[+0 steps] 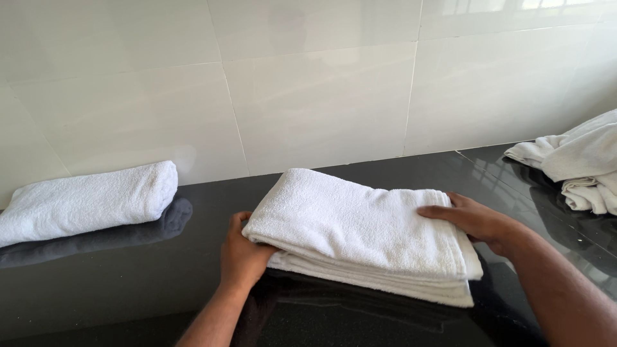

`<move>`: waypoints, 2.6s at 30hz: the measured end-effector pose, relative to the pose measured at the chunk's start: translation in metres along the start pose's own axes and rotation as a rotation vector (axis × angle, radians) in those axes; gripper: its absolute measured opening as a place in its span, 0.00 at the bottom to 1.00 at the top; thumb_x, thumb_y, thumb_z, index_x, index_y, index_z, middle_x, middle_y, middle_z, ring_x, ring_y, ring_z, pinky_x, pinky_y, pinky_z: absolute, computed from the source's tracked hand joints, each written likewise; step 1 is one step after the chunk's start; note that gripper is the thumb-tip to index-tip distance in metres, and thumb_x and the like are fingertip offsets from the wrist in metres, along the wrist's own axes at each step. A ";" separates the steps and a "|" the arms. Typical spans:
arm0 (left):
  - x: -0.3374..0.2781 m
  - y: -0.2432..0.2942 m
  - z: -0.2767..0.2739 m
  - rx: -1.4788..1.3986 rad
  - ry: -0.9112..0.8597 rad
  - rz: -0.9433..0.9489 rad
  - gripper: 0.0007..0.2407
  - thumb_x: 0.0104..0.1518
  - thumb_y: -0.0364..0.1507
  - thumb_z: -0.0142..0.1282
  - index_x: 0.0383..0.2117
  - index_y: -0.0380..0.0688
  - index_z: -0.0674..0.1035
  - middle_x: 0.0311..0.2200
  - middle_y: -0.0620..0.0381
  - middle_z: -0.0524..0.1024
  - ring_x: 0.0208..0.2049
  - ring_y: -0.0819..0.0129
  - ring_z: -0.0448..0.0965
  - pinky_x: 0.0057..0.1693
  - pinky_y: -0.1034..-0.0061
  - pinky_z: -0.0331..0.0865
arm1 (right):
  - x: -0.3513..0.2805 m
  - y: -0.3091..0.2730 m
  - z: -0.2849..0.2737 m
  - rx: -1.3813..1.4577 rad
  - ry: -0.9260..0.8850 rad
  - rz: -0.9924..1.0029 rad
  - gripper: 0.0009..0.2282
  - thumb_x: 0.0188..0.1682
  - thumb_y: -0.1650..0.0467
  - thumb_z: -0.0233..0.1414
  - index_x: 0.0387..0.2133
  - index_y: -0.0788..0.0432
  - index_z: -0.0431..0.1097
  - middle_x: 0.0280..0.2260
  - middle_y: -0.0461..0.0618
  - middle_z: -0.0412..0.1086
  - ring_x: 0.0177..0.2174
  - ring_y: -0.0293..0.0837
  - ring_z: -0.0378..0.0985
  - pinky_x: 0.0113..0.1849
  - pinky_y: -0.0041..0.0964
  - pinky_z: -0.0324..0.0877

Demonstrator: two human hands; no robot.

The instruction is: The person folds a white towel on a black countertop. They smooth the towel, fold it lengthwise multiple times, then fold it into a compact rectangle and place it beside another folded towel.

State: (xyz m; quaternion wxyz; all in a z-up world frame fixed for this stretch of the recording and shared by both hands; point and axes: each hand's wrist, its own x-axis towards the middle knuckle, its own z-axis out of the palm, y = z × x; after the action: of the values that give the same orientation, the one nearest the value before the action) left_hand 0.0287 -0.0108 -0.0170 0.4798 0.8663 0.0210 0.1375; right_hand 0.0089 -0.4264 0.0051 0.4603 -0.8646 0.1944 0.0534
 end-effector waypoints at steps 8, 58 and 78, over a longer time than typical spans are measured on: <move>0.013 -0.014 -0.028 -0.149 0.357 -0.143 0.24 0.49 0.25 0.67 0.52 0.44 0.67 0.51 0.51 0.67 0.46 0.62 0.77 0.53 0.64 0.73 | -0.043 -0.027 -0.003 -0.423 -0.279 -0.042 0.34 0.46 0.48 0.54 0.63 0.51 0.61 0.48 0.58 0.79 0.39 0.53 0.84 0.40 0.45 0.76; -0.048 0.058 -0.067 0.816 -0.498 0.231 0.30 0.59 0.30 0.58 0.67 0.66 0.57 0.74 0.65 0.44 0.75 0.63 0.40 0.73 0.49 0.31 | -0.045 -0.074 0.088 -0.462 0.301 -0.284 0.25 0.46 0.53 0.59 0.51 0.54 0.68 0.43 0.53 0.78 0.41 0.46 0.83 0.45 0.47 0.79; 0.015 -0.015 -0.045 0.715 -0.083 0.866 0.32 0.50 0.28 0.64 0.65 0.55 0.67 0.63 0.55 0.67 0.63 0.60 0.67 0.68 0.60 0.60 | -0.038 -0.063 0.087 -0.441 0.360 -0.611 0.36 0.43 0.67 0.61 0.67 0.35 0.54 0.63 0.49 0.58 0.53 0.50 0.72 0.53 0.47 0.73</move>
State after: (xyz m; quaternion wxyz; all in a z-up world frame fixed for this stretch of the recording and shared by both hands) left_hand 0.0325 0.0370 -0.0031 0.0564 0.9092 -0.3102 0.2720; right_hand 0.0054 -0.3126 0.0141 0.2175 -0.9559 -0.0100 -0.1972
